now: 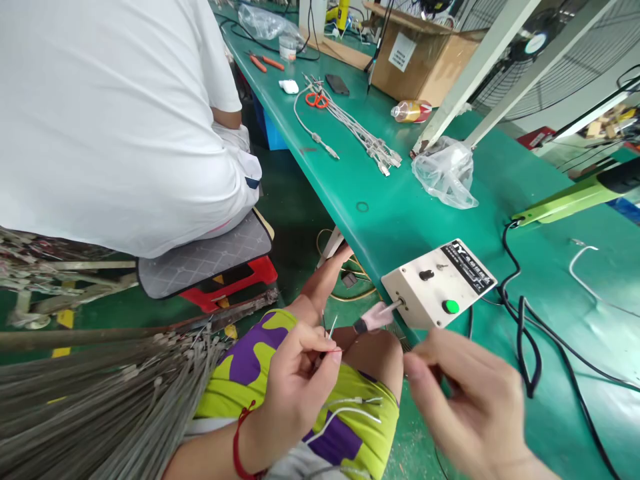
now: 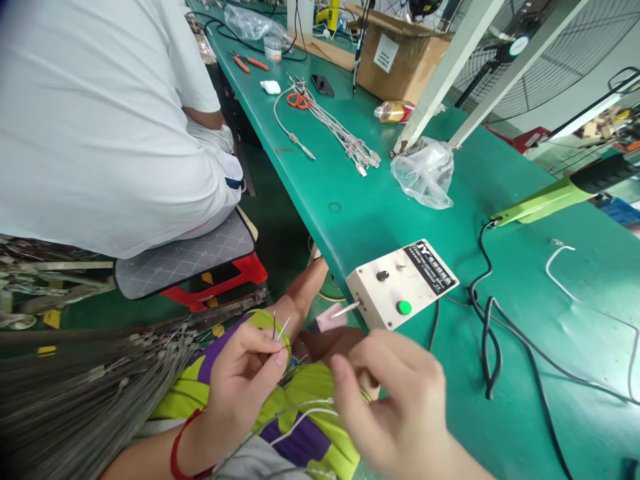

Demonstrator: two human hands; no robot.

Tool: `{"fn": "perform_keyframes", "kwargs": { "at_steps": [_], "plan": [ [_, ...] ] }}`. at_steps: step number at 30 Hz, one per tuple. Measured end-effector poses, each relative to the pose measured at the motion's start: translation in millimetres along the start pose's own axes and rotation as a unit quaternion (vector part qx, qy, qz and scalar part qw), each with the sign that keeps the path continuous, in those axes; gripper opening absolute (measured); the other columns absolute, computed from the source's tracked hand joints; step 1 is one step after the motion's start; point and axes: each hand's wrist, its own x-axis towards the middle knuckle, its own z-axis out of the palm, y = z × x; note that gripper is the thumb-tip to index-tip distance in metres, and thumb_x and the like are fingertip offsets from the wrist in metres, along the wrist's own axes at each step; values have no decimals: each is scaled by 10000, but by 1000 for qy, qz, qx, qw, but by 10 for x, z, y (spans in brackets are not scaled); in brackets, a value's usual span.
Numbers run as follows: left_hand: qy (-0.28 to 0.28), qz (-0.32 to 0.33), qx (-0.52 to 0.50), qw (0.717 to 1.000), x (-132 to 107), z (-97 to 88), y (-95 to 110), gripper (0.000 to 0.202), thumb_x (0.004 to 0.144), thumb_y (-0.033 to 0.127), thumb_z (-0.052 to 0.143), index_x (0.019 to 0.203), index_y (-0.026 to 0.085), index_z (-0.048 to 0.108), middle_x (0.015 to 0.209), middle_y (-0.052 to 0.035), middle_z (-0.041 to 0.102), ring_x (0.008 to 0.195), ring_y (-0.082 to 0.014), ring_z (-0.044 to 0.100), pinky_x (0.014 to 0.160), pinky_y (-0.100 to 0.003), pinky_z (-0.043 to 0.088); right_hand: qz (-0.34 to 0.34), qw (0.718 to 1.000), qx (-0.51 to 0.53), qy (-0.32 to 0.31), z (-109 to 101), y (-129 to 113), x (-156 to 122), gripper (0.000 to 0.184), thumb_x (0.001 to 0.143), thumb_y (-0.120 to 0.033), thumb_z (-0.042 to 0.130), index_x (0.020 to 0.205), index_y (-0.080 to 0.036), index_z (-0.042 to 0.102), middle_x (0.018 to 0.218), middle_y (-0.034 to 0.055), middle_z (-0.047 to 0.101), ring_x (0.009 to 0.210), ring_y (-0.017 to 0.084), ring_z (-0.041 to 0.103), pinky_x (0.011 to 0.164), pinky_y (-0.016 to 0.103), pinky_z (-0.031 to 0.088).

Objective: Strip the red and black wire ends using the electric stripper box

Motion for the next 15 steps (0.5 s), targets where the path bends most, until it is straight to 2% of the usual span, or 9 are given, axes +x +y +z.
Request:
{"fn": "perform_keyframes", "kwargs": {
  "at_steps": [1,2,4,6,8,11,15],
  "plan": [
    [-14,19,0,1000,-6,-7,21,157,1110,289,729,972,246,670,764,39,595,599,-104,541,559,-173,467,67,994,75,-47,77,-69,-46,292,1048,-240,715,768,-238,633,643,-31,528,557,147,447,533,313,309],
    [-31,38,4,999,-11,-14,41,126,1119,250,702,998,254,666,765,40,585,608,-107,538,566,-175,462,145,974,142,-99,154,-124,-78,237,1052,-281,726,823,-237,689,655,-27,562,574,155,475,537,306,329],
    [-65,70,21,995,-16,-32,73,118,1120,176,657,1050,271,656,755,51,548,602,-110,507,565,-186,433,286,906,261,-171,287,-182,-102,179,1019,-382,799,934,-227,771,689,-23,594,632,169,512,579,296,380],
    [-90,86,45,991,-24,-52,79,171,1101,115,632,1094,286,638,750,60,512,592,-114,464,560,-207,401,362,842,358,-179,374,-176,-95,278,961,-476,888,1009,-215,807,727,-20,607,680,171,516,631,292,418],
    [-102,96,65,988,-38,-70,64,226,1074,80,634,1126,299,619,753,66,485,588,-118,434,557,-231,376,382,809,423,-147,413,-136,-87,349,922,-529,948,987,-211,820,754,-16,617,698,161,499,652,283,426],
    [-109,102,82,986,-54,-81,40,279,1044,51,647,1148,306,602,765,69,464,577,-114,402,542,-252,339,374,792,469,-109,424,-78,-102,324,915,-514,984,928,-223,842,760,-13,634,690,144,467,640,263,401],
    [-134,96,88,982,-25,-64,74,307,1029,31,651,1141,309,585,779,68,478,568,-106,395,529,-254,325,370,776,501,-97,407,-51,-136,268,932,-481,985,912,-245,859,754,-16,643,693,137,479,652,250,404]
  ]
}}
